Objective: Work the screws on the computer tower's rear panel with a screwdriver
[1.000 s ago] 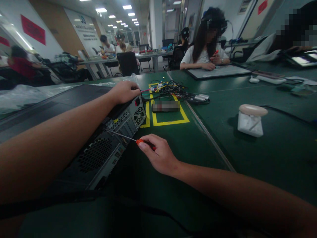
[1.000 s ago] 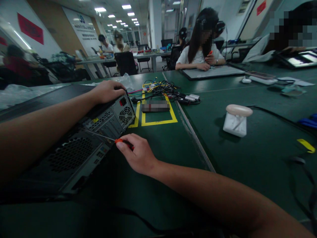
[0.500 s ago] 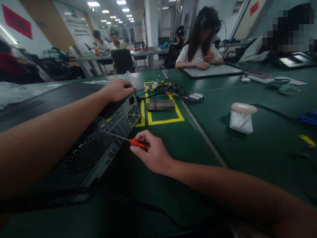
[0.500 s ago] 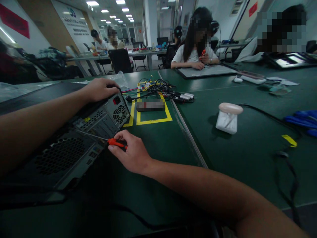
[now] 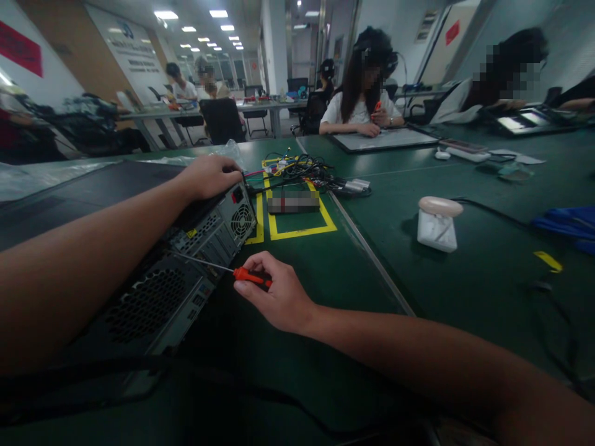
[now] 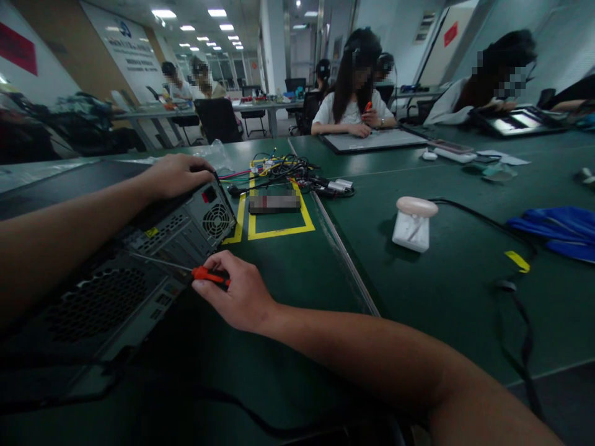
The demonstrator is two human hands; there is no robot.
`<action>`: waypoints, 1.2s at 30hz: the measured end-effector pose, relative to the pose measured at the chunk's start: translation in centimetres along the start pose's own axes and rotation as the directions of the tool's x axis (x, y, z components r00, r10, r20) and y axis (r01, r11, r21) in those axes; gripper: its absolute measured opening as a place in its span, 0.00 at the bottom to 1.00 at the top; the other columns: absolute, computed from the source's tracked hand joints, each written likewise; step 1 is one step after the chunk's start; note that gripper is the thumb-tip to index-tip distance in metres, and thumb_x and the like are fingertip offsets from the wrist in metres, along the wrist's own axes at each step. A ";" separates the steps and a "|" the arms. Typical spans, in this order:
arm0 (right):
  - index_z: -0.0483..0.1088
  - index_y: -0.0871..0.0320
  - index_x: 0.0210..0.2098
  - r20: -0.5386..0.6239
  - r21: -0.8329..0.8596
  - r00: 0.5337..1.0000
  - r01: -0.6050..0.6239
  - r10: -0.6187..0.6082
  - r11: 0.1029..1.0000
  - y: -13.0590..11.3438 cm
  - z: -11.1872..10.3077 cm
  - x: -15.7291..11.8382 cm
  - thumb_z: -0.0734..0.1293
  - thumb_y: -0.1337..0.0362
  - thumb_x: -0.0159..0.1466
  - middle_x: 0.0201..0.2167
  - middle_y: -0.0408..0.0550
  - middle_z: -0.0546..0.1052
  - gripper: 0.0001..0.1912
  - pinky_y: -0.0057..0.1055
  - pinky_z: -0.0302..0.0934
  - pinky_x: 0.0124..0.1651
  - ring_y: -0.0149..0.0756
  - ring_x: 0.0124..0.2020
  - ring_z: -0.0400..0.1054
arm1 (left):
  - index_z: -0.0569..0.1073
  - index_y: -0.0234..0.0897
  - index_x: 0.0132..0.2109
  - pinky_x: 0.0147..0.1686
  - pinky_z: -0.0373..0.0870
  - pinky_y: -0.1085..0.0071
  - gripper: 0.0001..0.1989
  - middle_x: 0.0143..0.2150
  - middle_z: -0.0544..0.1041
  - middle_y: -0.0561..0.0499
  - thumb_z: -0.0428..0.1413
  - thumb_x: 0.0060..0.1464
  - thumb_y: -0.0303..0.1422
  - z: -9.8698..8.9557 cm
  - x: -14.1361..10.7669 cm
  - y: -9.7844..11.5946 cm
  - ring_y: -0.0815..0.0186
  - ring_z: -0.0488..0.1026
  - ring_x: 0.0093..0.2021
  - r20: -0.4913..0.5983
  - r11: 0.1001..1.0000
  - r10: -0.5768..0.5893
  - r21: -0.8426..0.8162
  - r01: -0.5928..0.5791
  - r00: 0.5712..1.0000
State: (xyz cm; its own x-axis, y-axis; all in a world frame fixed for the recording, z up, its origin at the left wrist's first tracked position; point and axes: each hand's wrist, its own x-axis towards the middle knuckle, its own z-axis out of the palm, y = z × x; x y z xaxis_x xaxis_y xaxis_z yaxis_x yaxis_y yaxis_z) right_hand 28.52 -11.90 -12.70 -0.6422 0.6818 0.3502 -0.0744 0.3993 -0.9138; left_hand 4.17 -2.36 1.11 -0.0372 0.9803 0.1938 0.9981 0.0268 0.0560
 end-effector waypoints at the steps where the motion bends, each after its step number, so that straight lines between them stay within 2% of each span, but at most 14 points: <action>1: 0.72 0.53 0.45 -0.001 0.002 1.000 0.005 -0.005 1.000 0.1 0.0 0.0 0.73 0.53 0.69 0.38 0.43 0.79 0.13 0.36 0.67 0.45 0.37 0.38 0.73 | 0.83 0.32 0.60 0.60 0.69 0.57 0.30 0.58 0.84 0.44 0.49 0.65 0.45 0.0 0.0 0.0 0.52 0.75 0.55 0.010 1.000 0.004 0.005 -0.004 1.000; 4: 0.74 0.54 0.45 -0.018 0.003 0.999 0.046 -0.046 0.999 0.2 0.0 0.1 0.73 0.53 0.70 0.40 0.44 0.79 0.12 0.37 0.68 0.48 0.37 0.40 0.74 | 0.84 0.34 0.59 0.59 0.71 0.56 0.30 0.59 0.85 0.41 0.48 0.63 0.44 0.0 0.2 0.0 0.48 0.78 0.58 0.012 1.000 -0.001 0.013 0.001 1.000; 9: 0.77 0.54 0.45 -0.040 -0.037 0.996 0.082 -0.083 0.996 0.3 -0.1 0.0 0.72 0.53 0.73 0.42 0.46 0.81 0.11 0.37 0.68 0.51 0.39 0.44 0.75 | 0.85 0.39 0.57 0.58 0.72 0.58 0.29 0.58 0.86 0.42 0.49 0.61 0.45 0.1 0.6 -0.1 0.46 0.79 0.58 0.006 1.000 -0.023 0.000 0.023 1.000; 15: 0.78 0.55 0.45 -0.022 0.005 0.998 0.058 -0.058 0.998 0.2 0.0 0.0 0.70 0.52 0.74 0.41 0.46 0.81 0.12 0.35 0.68 0.47 0.37 0.41 0.75 | 0.84 0.34 0.58 0.58 0.71 0.54 0.27 0.58 0.85 0.43 0.50 0.65 0.43 -0.3 -0.1 0.3 0.48 0.77 0.57 0.020 1.000 0.000 -0.002 0.000 1.000; 18: 0.75 0.54 0.47 -0.023 0.021 0.999 0.033 -0.033 0.999 0.0 0.1 -0.1 0.73 0.54 0.70 0.38 0.44 0.80 0.12 0.35 0.68 0.44 0.37 0.39 0.74 | 0.84 0.34 0.58 0.58 0.71 0.53 0.26 0.57 0.85 0.44 0.51 0.64 0.43 -0.4 -0.3 0.5 0.49 0.76 0.56 0.022 1.000 -0.003 -0.018 0.003 1.000; 22: 0.72 0.53 0.44 -0.034 0.006 0.999 0.014 -0.014 1.000 -0.2 0.1 -0.1 0.74 0.58 0.66 0.35 0.41 0.77 0.11 0.34 0.65 0.41 0.36 0.36 0.72 | 0.84 0.31 0.60 0.58 0.71 0.55 0.29 0.59 0.84 0.41 0.49 0.64 0.44 -0.3 0.0 0.3 0.47 0.78 0.58 0.012 1.000 -0.008 0.007 0.008 1.000; 28: 0.72 0.53 0.43 -0.028 0.027 0.999 0.034 -0.034 0.999 0.0 0.0 0.0 0.73 0.56 0.69 0.36 0.42 0.77 0.10 0.34 0.66 0.43 0.36 0.37 0.72 | 0.86 0.41 0.57 0.59 0.73 0.58 0.27 0.58 0.86 0.43 0.51 0.61 0.45 0.2 0.6 -0.3 0.45 0.80 0.60 -0.022 0.999 -0.036 -0.007 0.036 0.999; 36: 0.72 0.53 0.44 -0.026 -0.009 0.999 0.028 -0.028 1.000 0.3 0.0 0.0 0.73 0.54 0.70 0.40 0.44 0.80 0.11 0.37 0.69 0.47 0.38 0.40 0.75 | 0.87 0.41 0.57 0.59 0.74 0.56 0.26 0.56 0.86 0.42 0.52 0.61 0.45 0.3 0.6 -0.2 0.45 0.80 0.59 -0.033 0.998 -0.060 -0.011 0.059 0.998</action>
State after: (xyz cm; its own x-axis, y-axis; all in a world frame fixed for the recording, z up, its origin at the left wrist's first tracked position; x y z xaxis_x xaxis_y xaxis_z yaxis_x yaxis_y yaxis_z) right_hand 28.51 -11.85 -12.96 -0.6196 0.6864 0.3807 -0.0855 0.4231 -0.9020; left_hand 4.00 -1.76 0.89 -0.0983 0.9700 0.2224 0.9935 0.0828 0.0780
